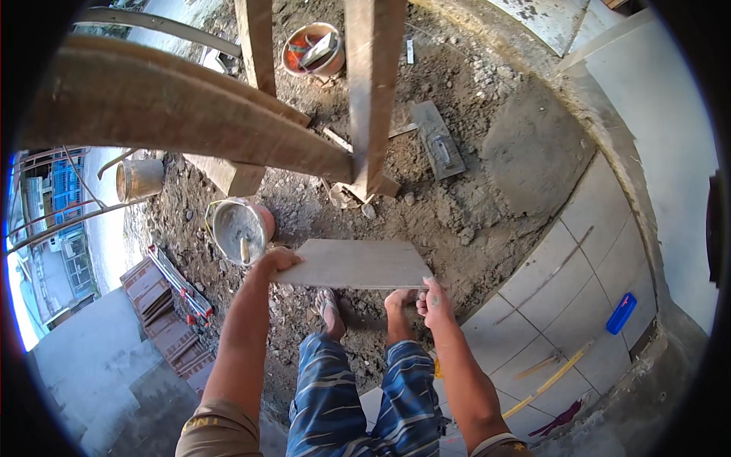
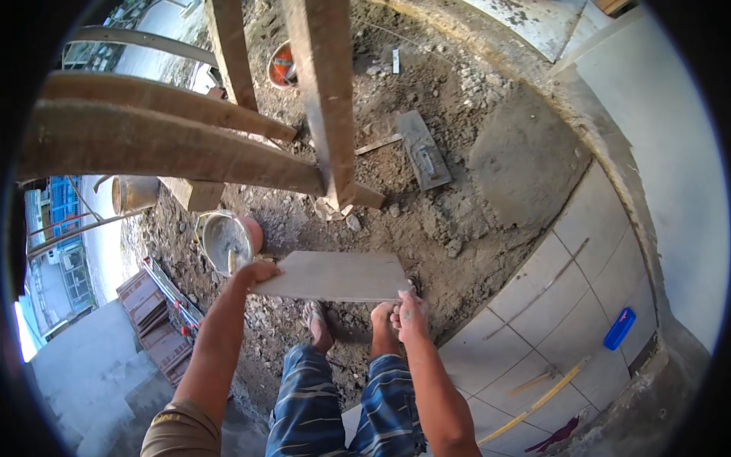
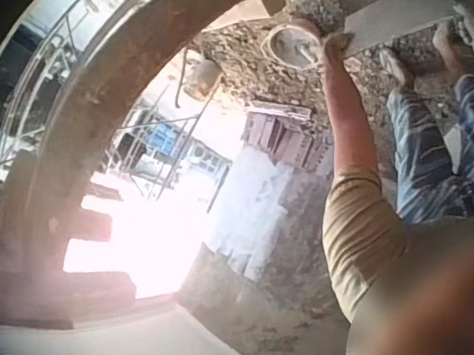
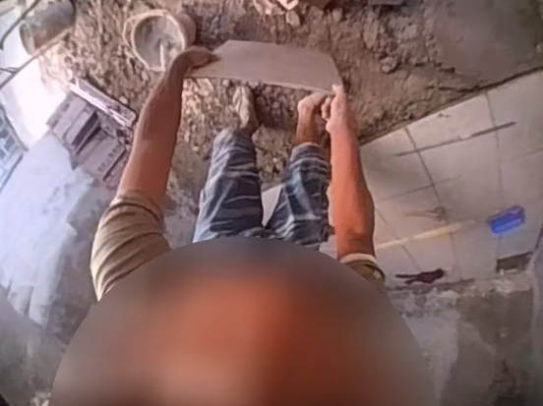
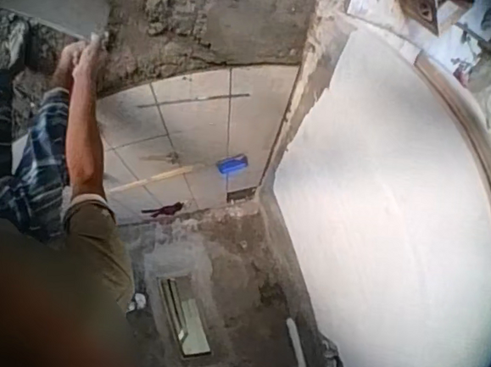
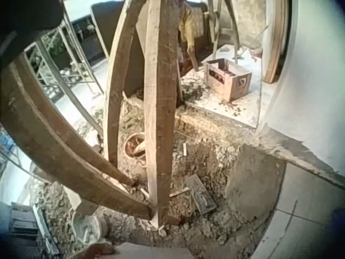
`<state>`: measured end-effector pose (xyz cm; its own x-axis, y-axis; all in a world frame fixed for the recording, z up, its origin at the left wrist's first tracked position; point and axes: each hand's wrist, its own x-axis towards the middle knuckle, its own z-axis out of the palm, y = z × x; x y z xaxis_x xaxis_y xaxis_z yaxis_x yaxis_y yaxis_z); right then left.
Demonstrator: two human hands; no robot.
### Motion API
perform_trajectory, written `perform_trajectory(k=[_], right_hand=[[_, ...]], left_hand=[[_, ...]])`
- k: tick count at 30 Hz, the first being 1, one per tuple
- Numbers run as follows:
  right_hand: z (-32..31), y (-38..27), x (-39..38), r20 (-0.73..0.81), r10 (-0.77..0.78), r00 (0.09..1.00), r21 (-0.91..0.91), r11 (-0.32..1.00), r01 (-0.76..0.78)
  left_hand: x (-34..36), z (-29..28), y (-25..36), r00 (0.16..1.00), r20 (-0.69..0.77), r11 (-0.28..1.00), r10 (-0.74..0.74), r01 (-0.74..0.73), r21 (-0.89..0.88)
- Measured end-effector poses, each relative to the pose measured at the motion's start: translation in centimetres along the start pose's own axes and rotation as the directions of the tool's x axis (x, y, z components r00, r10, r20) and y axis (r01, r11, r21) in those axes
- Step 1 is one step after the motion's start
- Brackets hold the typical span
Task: The person is leveling wet cement and laying a floor tile.
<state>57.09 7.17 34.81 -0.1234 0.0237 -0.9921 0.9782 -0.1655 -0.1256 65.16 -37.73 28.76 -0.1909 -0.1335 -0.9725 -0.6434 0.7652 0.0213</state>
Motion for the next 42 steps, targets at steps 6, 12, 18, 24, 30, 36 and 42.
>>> perform_trajectory(k=[6, 12, 18, 24, 30, 36, 42], right_hand=[[8.2, 2.5, 2.9, 0.078, 0.083, 0.993, 0.24, 0.966, -0.1], [12.5, -2.0, 5.5, 0.163, 0.17, 0.972, 0.468, 0.854, -0.228], [11.3, -6.7, 8.2, 0.126, 0.12, 0.985, 0.338, 0.928, -0.156], [11.9, -9.1, 9.5, 0.08, 0.181, 0.98, 0.252, 0.948, -0.196], [8.6, -4.1, 8.8, 0.221, -0.163, 0.961, -0.016, 0.985, 0.171], [1.1, 4.0, 7.5, 0.406, -0.289, 0.867, -0.769, 0.405, 0.495], [-15.2, 16.5, -1.3, -0.184, -0.244, 0.952, -0.916, 0.394, -0.076]], left_hand=[[1.2, -10.2, -2.9, 0.993, 0.092, 0.409, -0.078, 0.116, -0.905], [2.1, -14.1, 4.1, 0.971, -0.222, 0.37, -0.089, -0.175, -0.912], [2.7, -11.7, 8.6, 0.857, -0.514, 0.539, 0.024, -0.444, -0.716], [0.4, 3.9, 6.1, 0.73, -0.683, 0.549, 0.018, -0.578, -0.603], [-11.2, 28.8, 0.7, 0.968, -0.224, 0.842, -0.11, -0.029, -0.539], [-22.5, 38.3, -0.7, 0.998, 0.051, 0.826, 0.041, -0.005, -0.564], [-26.8, 36.6, -5.1, 0.971, -0.134, 0.69, 0.197, -0.234, -0.685]])
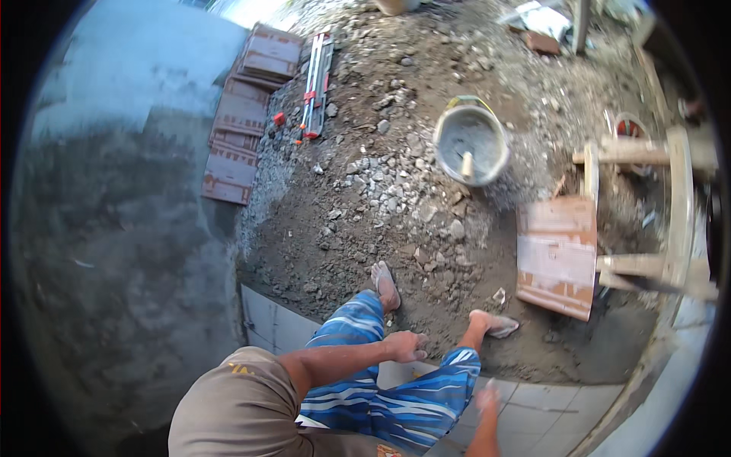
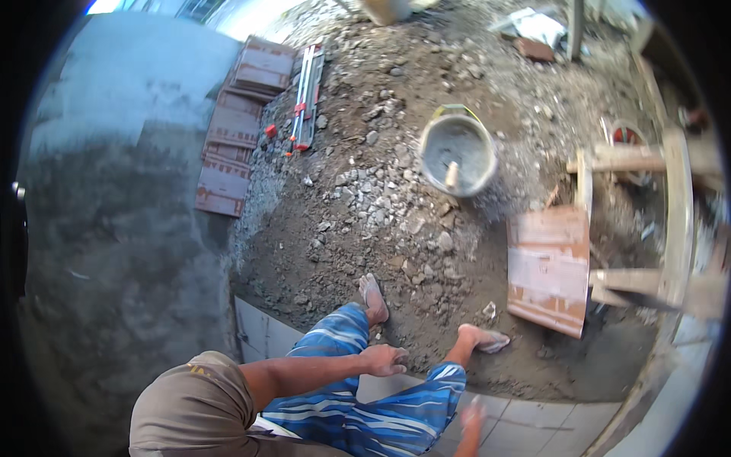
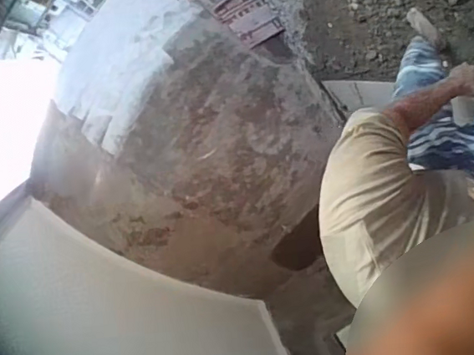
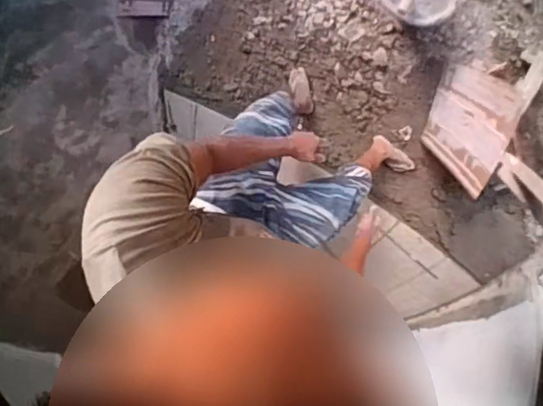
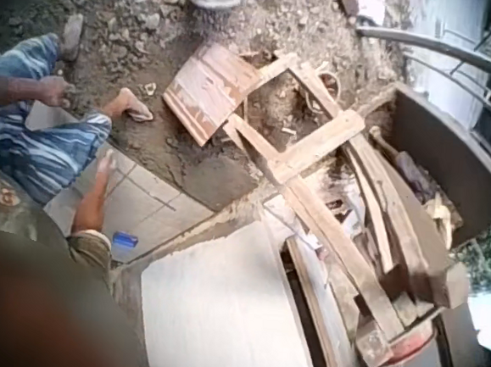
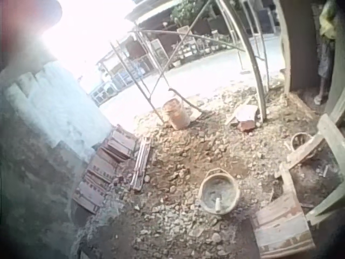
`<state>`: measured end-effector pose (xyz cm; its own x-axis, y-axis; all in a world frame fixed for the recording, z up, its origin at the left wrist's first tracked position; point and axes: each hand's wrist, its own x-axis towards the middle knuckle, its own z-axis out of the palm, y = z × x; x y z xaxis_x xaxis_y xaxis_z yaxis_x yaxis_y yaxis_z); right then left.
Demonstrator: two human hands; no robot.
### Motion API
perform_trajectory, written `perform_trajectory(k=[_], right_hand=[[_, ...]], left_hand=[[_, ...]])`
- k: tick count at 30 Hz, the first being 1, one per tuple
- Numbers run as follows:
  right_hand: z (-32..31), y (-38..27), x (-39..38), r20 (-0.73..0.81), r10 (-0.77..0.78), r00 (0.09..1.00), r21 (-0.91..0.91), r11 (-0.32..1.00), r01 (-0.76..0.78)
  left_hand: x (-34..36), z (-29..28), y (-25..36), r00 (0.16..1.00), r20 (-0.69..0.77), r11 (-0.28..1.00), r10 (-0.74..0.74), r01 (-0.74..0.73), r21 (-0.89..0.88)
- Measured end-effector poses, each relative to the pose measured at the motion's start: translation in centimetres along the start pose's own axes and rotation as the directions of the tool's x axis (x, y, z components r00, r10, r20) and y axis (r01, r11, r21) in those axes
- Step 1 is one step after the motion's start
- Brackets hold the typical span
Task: The person is leveling wet cement and laying a floor tile.
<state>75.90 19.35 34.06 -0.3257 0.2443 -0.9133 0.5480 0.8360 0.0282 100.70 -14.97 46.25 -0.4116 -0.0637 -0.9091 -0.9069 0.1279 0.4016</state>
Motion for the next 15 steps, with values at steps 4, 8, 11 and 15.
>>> perform_trajectory(k=[4, 8, 11, 15], right_hand=[[3.7, 7.2, -9.8, 0.074, -0.083, 0.994, -0.441, 0.891, 0.107], [9.6, -0.7, -18.3, 0.27, 0.004, 0.963, -0.699, 0.688, 0.193], [15.8, -14.2, -25.3, 0.272, -0.002, 0.962, -0.754, 0.621, 0.214], [27.4, -27.6, -38.9, 0.582, -0.343, 0.738, -0.101, 0.87, 0.484]], left_hand=[[-6.4, -4.5, -7.2, 0.948, -0.25, 0.973, 0.199, -0.222, -0.064], [-15.5, -3.6, -20.5, 0.977, -0.192, 0.987, 0.089, -0.112, -0.114], [-20.6, 0.9, -27.6, 0.952, -0.305, 0.993, 0.013, -0.047, -0.104], [-22.1, 4.7, -29.4, 0.867, -0.41, 0.683, -0.283, -0.117, -0.721]])
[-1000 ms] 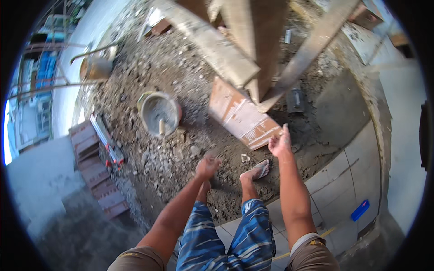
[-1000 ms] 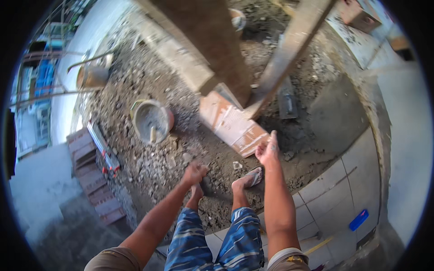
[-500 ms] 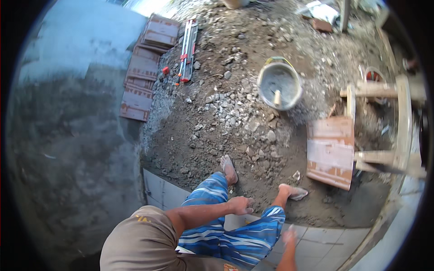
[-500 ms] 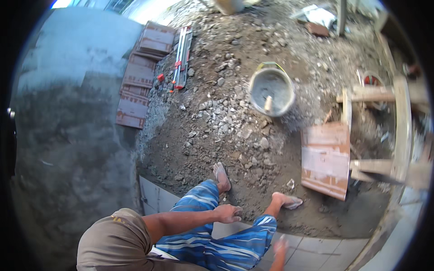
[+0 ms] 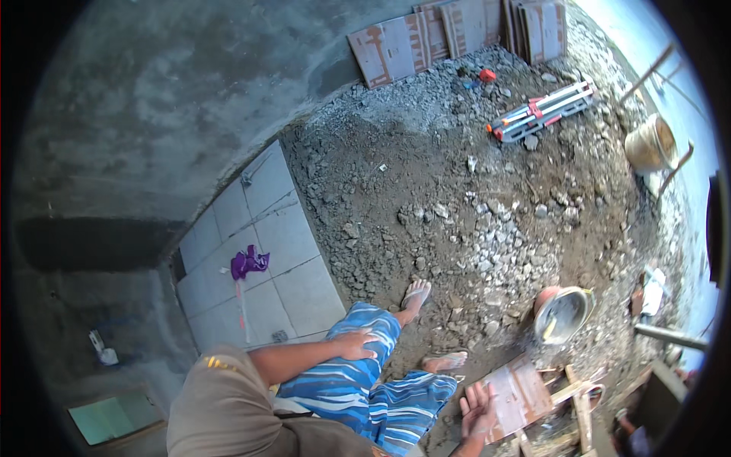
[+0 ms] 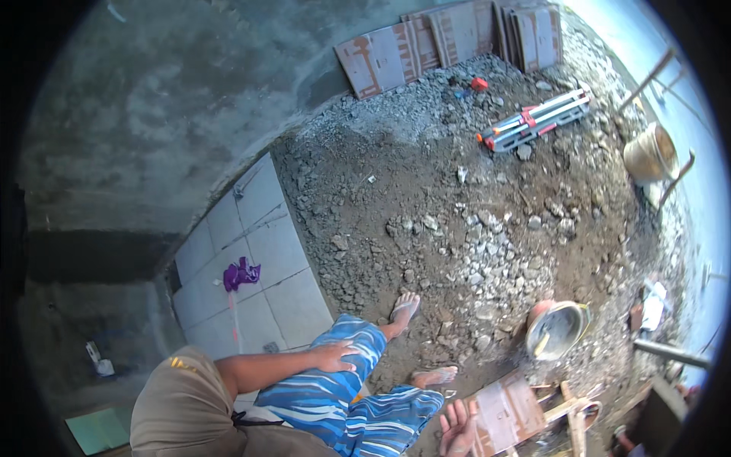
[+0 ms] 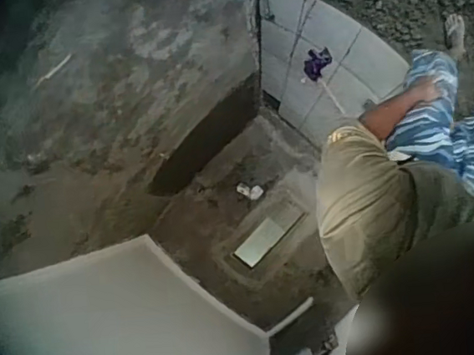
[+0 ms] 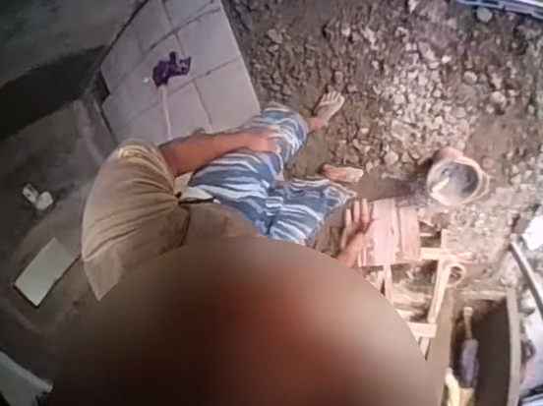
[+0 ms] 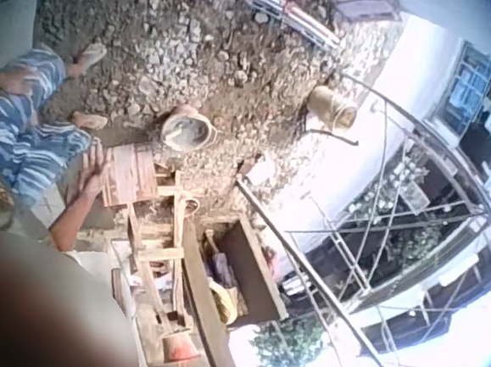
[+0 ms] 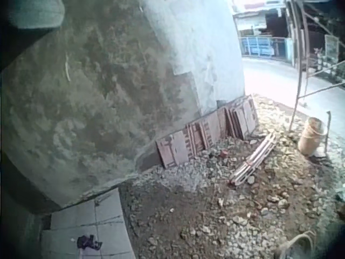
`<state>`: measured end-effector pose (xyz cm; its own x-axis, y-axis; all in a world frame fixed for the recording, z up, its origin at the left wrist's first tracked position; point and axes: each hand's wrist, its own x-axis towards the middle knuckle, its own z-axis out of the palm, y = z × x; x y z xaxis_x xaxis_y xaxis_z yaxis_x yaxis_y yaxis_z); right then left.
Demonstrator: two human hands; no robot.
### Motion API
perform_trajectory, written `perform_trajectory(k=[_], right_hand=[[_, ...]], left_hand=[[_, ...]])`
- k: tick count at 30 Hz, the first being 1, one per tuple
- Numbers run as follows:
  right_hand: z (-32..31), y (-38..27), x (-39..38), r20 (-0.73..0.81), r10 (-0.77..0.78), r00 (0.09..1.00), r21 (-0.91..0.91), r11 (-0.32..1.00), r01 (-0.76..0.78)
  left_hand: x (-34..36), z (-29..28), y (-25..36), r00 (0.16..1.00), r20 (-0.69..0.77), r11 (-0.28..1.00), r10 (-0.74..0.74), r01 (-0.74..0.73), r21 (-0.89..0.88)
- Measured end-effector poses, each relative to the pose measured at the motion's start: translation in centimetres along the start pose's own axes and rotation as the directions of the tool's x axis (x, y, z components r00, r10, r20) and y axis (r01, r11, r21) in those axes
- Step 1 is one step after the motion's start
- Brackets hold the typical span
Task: The person is leveling wet cement and laying a floor tile.
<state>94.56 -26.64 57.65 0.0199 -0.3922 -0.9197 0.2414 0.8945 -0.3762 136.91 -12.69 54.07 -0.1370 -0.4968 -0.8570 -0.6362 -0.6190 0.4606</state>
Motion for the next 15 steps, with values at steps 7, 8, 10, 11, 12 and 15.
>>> perform_trajectory(k=[7, 8, 10, 11, 12, 15], right_hand=[[9.9, 2.0, -0.4, 0.14, 0.614, 0.777, 0.523, 0.621, -0.584], [9.2, 0.2, 0.6, -0.026, 0.631, 0.775, 0.445, 0.701, -0.556], [8.5, -2.3, 2.5, -0.178, 0.188, 0.966, -0.508, 0.823, -0.254], [9.0, -3.6, 4.0, -0.098, -0.172, 0.98, -0.927, 0.373, -0.027], [9.4, -4.9, 4.5, -0.14, -0.21, 0.968, -0.915, 0.401, -0.046], [10.0, -9.3, 5.5, 0.246, -0.309, 0.919, -0.959, 0.064, 0.278]], left_hand=[[-2.4, -3.9, 0.6, 0.942, 0.332, 0.141, 0.046, 0.322, -0.936], [-3.0, -3.8, 0.1, 0.833, 0.503, -0.081, 0.231, 0.532, -0.843], [-3.7, -2.5, -1.1, 0.753, 0.654, 0.176, 0.069, 0.636, -0.751], [-3.3, -3.0, -2.8, 0.765, 0.642, 0.254, 0.05, 0.612, -0.749], [-2.0, -3.0, -3.7, 0.779, 0.584, 0.267, -0.228, 0.627, -0.732], [0.4, 0.9, -3.9, 0.62, -0.335, 0.705, -0.709, 0.621, -0.343]])
